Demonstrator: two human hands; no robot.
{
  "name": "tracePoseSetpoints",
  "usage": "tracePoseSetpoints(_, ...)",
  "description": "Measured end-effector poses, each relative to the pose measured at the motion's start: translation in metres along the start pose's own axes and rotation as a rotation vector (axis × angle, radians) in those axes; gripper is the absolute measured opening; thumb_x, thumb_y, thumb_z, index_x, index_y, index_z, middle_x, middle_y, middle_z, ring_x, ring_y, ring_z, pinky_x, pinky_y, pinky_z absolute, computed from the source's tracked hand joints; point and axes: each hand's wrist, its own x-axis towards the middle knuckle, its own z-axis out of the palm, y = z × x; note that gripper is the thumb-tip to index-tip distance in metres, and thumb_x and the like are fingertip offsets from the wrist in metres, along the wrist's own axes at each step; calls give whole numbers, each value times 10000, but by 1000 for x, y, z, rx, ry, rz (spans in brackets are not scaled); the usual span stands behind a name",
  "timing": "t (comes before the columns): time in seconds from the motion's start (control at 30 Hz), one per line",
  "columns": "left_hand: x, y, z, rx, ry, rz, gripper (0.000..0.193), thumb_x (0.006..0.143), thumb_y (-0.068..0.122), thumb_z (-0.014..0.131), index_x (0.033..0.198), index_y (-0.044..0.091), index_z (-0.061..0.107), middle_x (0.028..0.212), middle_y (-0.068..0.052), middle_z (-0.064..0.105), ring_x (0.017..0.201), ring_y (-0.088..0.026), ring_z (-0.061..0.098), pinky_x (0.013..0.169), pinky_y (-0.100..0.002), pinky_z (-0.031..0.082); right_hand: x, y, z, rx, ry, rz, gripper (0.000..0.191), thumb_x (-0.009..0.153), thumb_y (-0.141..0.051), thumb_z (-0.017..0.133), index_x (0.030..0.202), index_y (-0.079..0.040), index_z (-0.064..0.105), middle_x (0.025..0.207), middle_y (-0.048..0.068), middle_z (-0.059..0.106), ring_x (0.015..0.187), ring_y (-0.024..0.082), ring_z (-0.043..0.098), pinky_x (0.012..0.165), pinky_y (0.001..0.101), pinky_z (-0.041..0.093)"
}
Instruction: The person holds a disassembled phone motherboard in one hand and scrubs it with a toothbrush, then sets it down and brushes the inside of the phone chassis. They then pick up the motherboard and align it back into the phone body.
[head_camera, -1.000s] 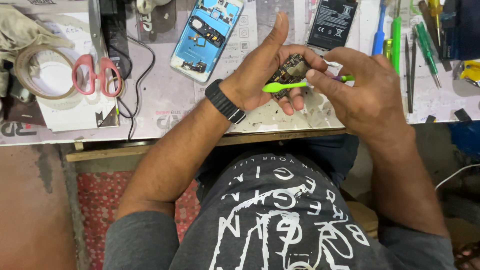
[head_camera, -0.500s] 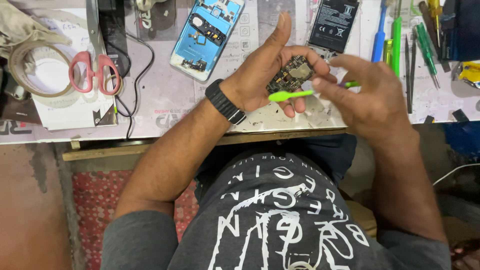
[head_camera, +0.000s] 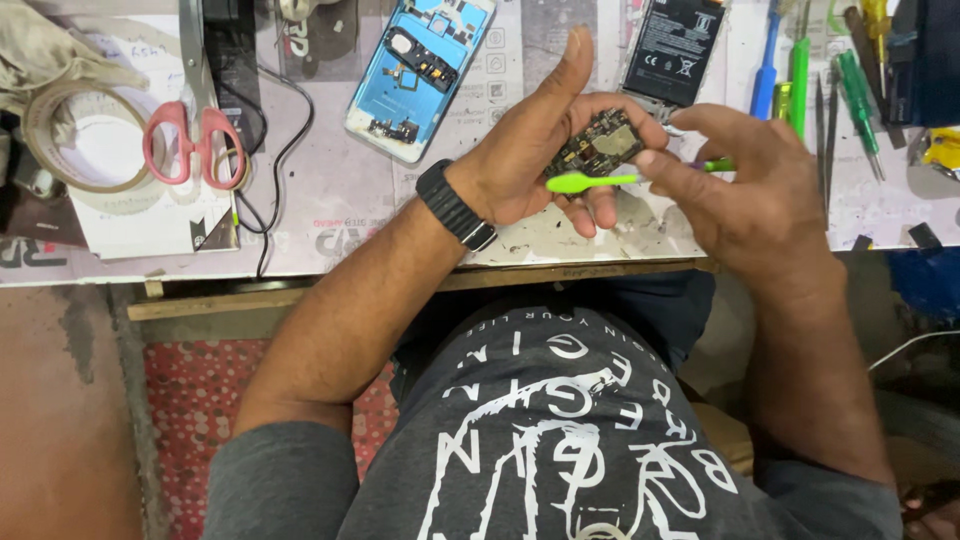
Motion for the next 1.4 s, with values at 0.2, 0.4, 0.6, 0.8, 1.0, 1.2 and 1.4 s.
tracePoseSetpoints(0.2, -2, 1, -1, 40, 16, 13, 1057, 892, 905, 235, 1268, 6, 645, 1186, -219, 741, 657, -194, 719, 542, -320, 639, 1, 10, 13, 83, 38, 44, 259, 1029, -77, 793, 1270, -168, 779, 1291, 207, 665, 802, 167, 647, 590, 228, 545)
tracePoseSetpoints(0.4, 0, 0, 0, 13, 32, 6, 1033, 900, 887, 234, 1274, 4, 616, 1225, -285, 737, 649, -202, 724, 549, -348, 650, -8, 10, 5, 123, 76, 136, 254, 1087, -14, 724, 1314, -124, 697, 1324, 139, 606, 881, 143, 638, 721, 236, 560)
tracePoseSetpoints(0.6, 0, 3, -2, -24, 22, 18, 1040, 880, 899, 258, 1254, -3, 617, 1183, -278, 736, 646, -207, 730, 550, -344, 652, 9, 0, -2, 77, 93, 181, 249, 953, 24, 825, 1176, -44, 740, 1157, 204, 656, 728, 207, 606, 582, 297, 511)
tracePoseSetpoints(0.8, 1, -2, -7, -75, 31, 45, 1037, 918, 885, 283, 1282, -34, 601, 1189, -304, 741, 689, -231, 741, 577, -340, 631, 0, -14, -4, 167, 67, 229, 238, 892, 50, 793, 1111, -8, 719, 1100, 212, 668, 731, 243, 637, 593, 340, 516)
tracePoseSetpoints(1.0, 0, -7, -11, -85, 41, 46, 852, 1001, 742, 413, 1327, -27, 586, 1254, -299, 699, 742, -231, 738, 615, -349, 630, -55, 18, -22, -65, 146, 341, 222, 1020, 49, 785, 1204, -23, 682, 1062, 130, 691, 952, 273, 692, 821, 369, 550)
tracePoseSetpoints(1.2, -3, -11, -18, -90, 53, 21, 490, 1019, 369, 575, 1306, -28, 577, 1293, -326, 670, 782, -245, 739, 671, -386, 639, -93, 47, -29, -272, 121, 525, 196, 988, -47, 835, 1151, -36, 727, 1029, 128, 719, 941, 309, 694, 879, 420, 537)
tracePoseSetpoints(1.4, -1, -18, -20, -118, 88, 61, 519, 1042, 402, 522, 1311, -36, 587, 1280, -333, 668, 784, -260, 744, 676, -392, 645, -100, 52, -17, -178, 102, 601, 210, 920, -60, 832, 1113, -39, 752, 992, 135, 733, 923, 305, 703, 829, 405, 539)
